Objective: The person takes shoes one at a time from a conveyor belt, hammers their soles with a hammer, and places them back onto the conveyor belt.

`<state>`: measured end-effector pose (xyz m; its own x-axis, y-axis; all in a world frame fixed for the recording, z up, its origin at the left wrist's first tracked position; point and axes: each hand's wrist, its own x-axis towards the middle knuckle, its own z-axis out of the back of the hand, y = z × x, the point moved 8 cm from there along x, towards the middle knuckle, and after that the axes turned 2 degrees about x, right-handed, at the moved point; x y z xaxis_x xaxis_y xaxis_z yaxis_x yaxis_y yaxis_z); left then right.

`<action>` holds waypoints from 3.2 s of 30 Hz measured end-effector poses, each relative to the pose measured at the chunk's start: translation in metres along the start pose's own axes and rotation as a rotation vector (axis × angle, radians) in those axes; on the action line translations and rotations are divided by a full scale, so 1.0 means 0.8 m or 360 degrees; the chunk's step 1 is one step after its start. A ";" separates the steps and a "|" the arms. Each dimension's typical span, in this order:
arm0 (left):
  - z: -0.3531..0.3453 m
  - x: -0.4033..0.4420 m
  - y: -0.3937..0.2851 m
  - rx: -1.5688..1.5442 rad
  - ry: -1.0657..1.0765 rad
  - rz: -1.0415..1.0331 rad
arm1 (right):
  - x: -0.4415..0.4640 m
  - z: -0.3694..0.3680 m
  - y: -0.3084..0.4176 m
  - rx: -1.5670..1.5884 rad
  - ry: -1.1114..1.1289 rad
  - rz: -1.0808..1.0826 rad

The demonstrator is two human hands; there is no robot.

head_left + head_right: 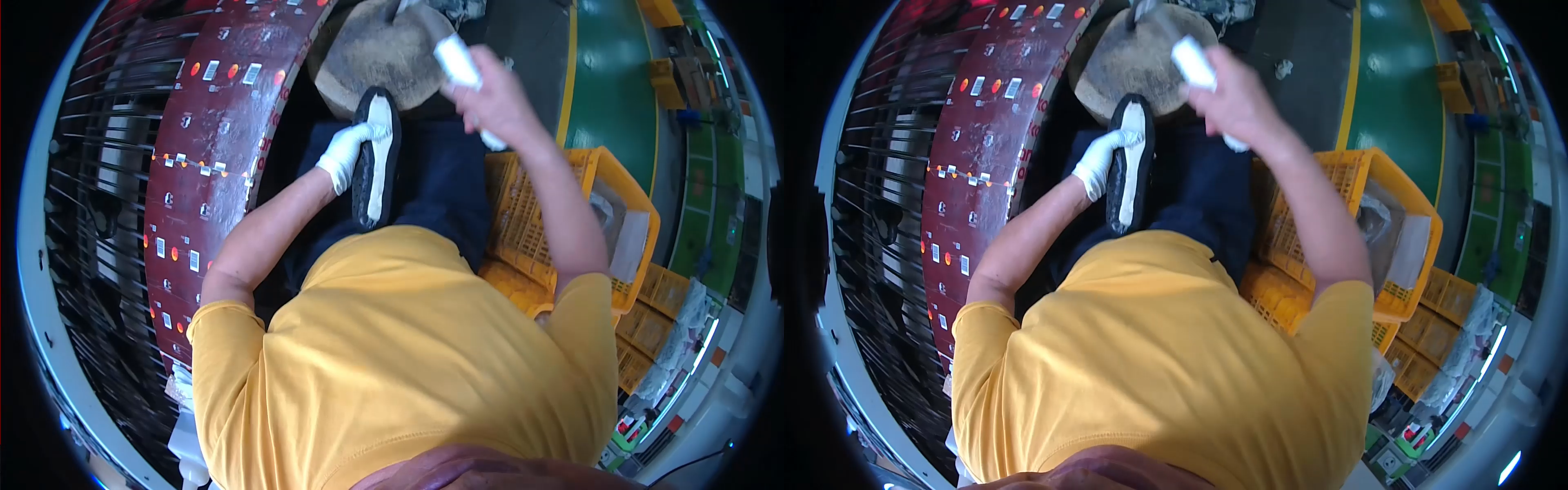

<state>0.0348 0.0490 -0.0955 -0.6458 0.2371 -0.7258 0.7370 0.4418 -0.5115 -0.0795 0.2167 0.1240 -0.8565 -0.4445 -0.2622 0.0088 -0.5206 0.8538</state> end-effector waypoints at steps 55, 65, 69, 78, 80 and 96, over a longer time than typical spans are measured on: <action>-0.001 -0.010 -0.001 -0.0013 -0.0064 0.0012 | 0.008 -0.006 -0.045 0.0101 -0.0693 0.0524; -0.003 -0.015 -0.003 -0.0004 -0.0088 -0.0009 | -0.002 -0.001 -0.027 0.0146 -0.0486 0.0291; -0.004 -0.012 0.002 -0.0051 0.0009 0.0037 | 0.011 -0.054 -0.093 -0.0752 -0.0329 0.0394; -0.002 -0.020 -0.005 0.0018 -0.0120 -0.0018 | 0.003 -0.036 -0.058 -0.0468 -0.0627 0.0602; -0.006 -0.018 -0.002 -0.0040 -0.0038 -0.0005 | 0.013 -0.065 -0.076 -0.0494 -0.0003 0.0119; 0.001 -0.021 -0.012 0.0026 -0.0202 -0.0063 | 0.000 -0.051 -0.084 0.0314 -0.0564 0.0255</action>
<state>0.0390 0.0402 -0.0789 -0.6445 0.1079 -0.7569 0.7155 0.4341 -0.5474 -0.0589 0.2218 0.0478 -0.9768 -0.2128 0.0220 0.0869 -0.3010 0.9497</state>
